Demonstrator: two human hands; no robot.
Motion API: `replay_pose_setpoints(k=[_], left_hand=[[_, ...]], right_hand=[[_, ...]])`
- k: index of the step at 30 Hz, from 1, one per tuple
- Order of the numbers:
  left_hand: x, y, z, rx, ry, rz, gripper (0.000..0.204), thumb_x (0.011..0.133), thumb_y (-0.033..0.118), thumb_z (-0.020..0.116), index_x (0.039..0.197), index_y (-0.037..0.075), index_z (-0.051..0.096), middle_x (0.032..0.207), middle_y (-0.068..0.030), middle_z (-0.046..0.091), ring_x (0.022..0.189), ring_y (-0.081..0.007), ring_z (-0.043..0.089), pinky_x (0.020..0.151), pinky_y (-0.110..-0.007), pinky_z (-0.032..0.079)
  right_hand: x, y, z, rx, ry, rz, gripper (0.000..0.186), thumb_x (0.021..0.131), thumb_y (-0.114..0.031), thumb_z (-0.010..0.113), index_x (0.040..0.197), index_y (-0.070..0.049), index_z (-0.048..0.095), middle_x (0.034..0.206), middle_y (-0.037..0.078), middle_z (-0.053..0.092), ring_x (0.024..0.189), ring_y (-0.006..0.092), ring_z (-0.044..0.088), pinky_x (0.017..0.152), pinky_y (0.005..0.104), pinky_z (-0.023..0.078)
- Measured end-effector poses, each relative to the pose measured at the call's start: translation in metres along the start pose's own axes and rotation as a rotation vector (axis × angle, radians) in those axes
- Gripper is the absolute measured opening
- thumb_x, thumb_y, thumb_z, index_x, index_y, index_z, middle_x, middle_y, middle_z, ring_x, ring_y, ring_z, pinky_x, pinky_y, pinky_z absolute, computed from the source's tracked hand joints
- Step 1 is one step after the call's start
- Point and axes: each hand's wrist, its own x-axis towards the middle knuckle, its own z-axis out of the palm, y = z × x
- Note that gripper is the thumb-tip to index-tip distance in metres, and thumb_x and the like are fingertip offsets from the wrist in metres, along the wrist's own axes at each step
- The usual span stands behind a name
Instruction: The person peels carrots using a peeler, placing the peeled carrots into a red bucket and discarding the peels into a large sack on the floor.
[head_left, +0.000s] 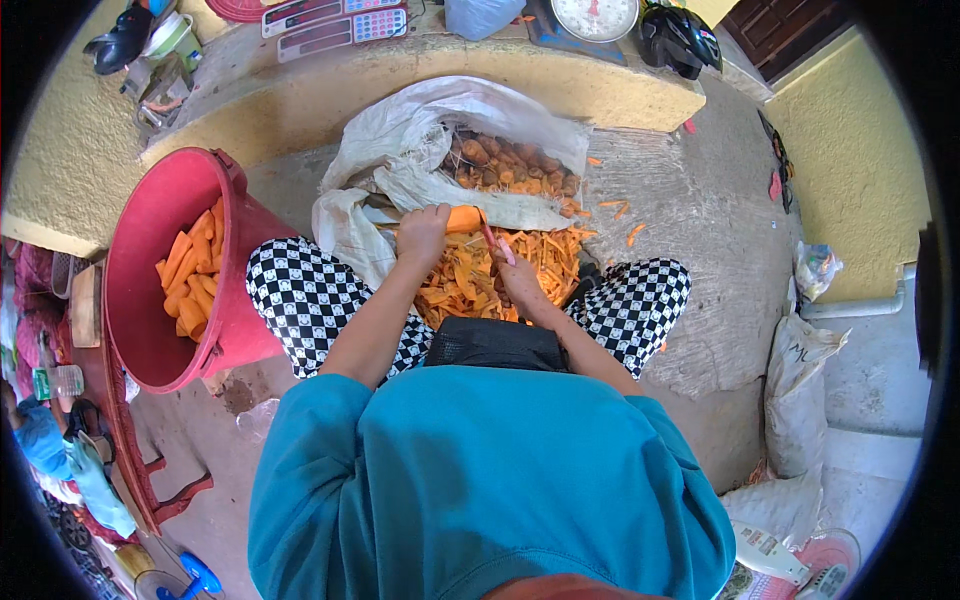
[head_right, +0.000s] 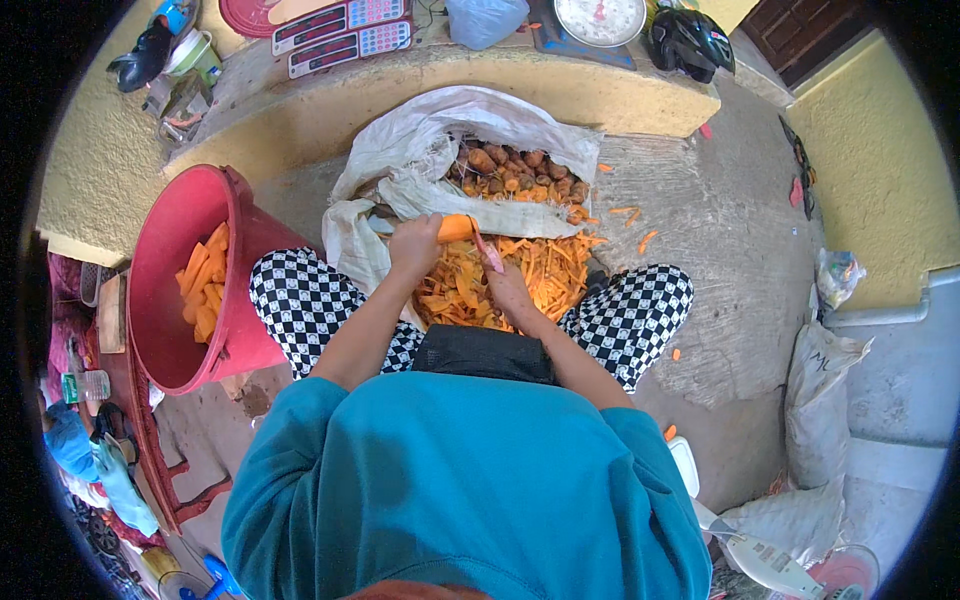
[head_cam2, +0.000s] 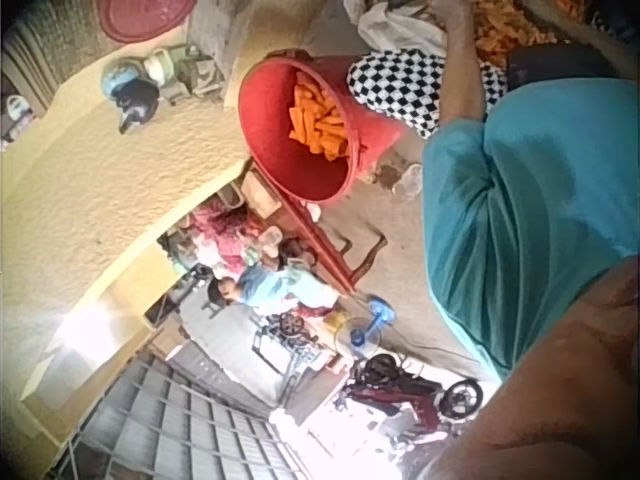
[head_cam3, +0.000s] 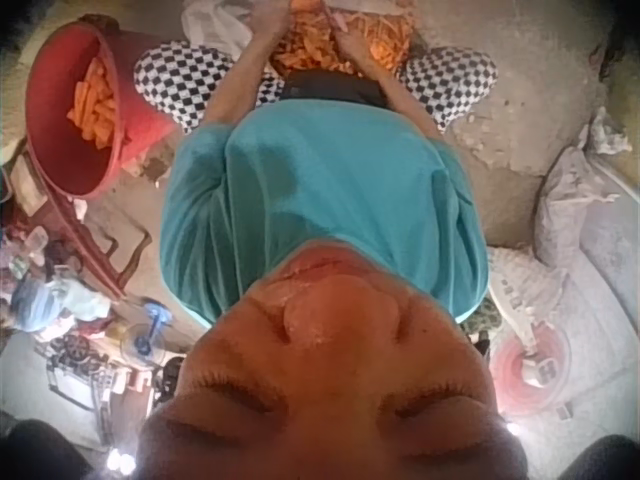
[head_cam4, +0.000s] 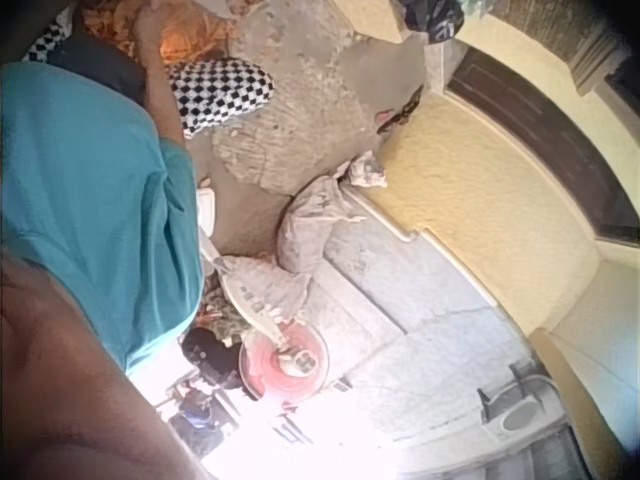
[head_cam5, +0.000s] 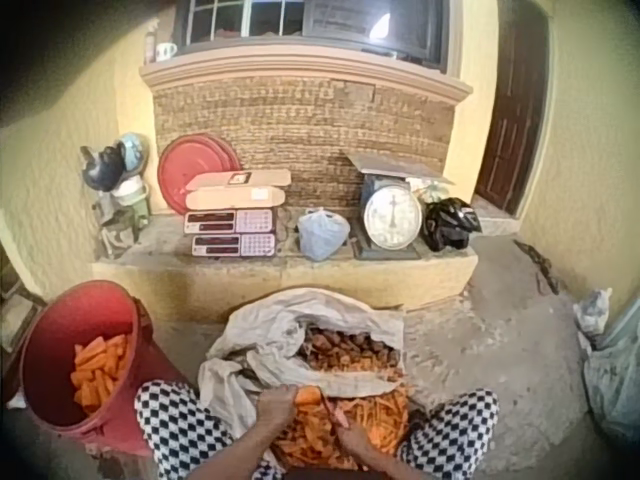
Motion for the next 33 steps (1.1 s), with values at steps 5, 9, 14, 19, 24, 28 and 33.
replay_pose_setpoints(k=[5,9,14,19,24,28,33], left_hand=[[-0.002,0.002,0.006,0.080,-0.056,-0.015,0.017,0.068,0.011,0.063,0.083,0.011,0.057,0.072,-0.0079,0.061,0.066,-0.0273,0.062,0.061,-0.039,0.049],[-0.002,0.010,-0.006,-0.082,-0.431,-0.256,0.017,0.068,0.012,0.063,0.084,0.011,0.059,0.077,-0.0076,0.064,0.072,-0.0251,0.065,0.064,-0.037,0.050],[-0.003,0.011,0.001,-0.072,-0.339,-0.151,0.018,0.067,0.012,0.064,0.084,0.009,0.058,0.075,-0.0110,0.064,0.071,-0.0291,0.064,0.064,-0.040,0.050],[-0.005,0.002,0.011,0.091,-0.098,0.071,0.017,0.068,0.011,0.062,0.084,0.008,0.058,0.072,-0.0133,0.063,0.070,-0.0314,0.063,0.062,-0.043,0.049],[-0.006,0.012,0.004,-0.060,-0.530,-0.342,0.024,0.070,0.017,0.062,0.093,0.010,0.062,0.087,-0.0123,0.067,0.081,-0.0294,0.065,0.070,-0.040,0.051],[-0.013,-0.001,0.018,-0.109,-0.547,-0.386,0.032,0.070,0.019,0.061,0.102,0.013,0.064,0.090,-0.0140,0.067,0.084,-0.0301,0.065,0.073,-0.041,0.051],[-0.023,-0.024,0.037,-0.433,-0.729,-0.429,0.040,0.064,0.015,0.061,0.103,0.009,0.065,0.080,-0.0154,0.068,0.071,-0.0278,0.066,0.065,-0.038,0.050]], right_hand=[[0.008,0.010,0.000,-0.032,-0.017,0.044,0.050,0.091,-0.047,0.047,0.096,0.002,0.052,0.059,0.007,0.051,0.047,0.0156,0.050,0.043,0.0316,0.038],[0.017,0.013,-0.004,-0.167,-0.005,0.041,0.053,0.091,-0.048,0.048,0.101,0.003,0.052,0.065,0.009,0.055,0.050,0.0179,0.055,0.046,0.0327,0.041],[0.037,0.050,-0.018,-0.492,-0.024,-0.395,0.061,0.089,-0.055,0.046,0.094,0.005,0.058,0.071,0.012,0.059,0.055,0.0213,0.056,0.050,0.0345,0.042],[0.039,0.044,-0.004,-0.140,-0.024,0.036,0.062,0.089,-0.054,0.046,0.098,0.006,0.061,0.070,0.016,0.060,0.058,0.0251,0.057,0.052,0.0362,0.043],[0.030,0.033,-0.003,-0.363,-0.033,0.030,0.063,0.091,-0.052,0.037,0.117,0.003,0.053,0.073,0.021,0.061,0.062,0.0291,0.060,0.055,0.0391,0.045],[0.016,0.016,-0.003,-0.650,-0.045,-0.177,0.058,0.093,-0.048,0.021,0.137,-0.011,0.034,0.083,0.027,0.062,0.075,0.0403,0.061,0.069,0.0463,0.048],[0.009,0.013,-0.005,-0.835,-0.104,-0.340,0.051,0.088,-0.031,0.038,0.136,-0.012,0.039,0.098,0.026,0.061,0.080,0.0405,0.061,0.074,0.0455,0.049]])
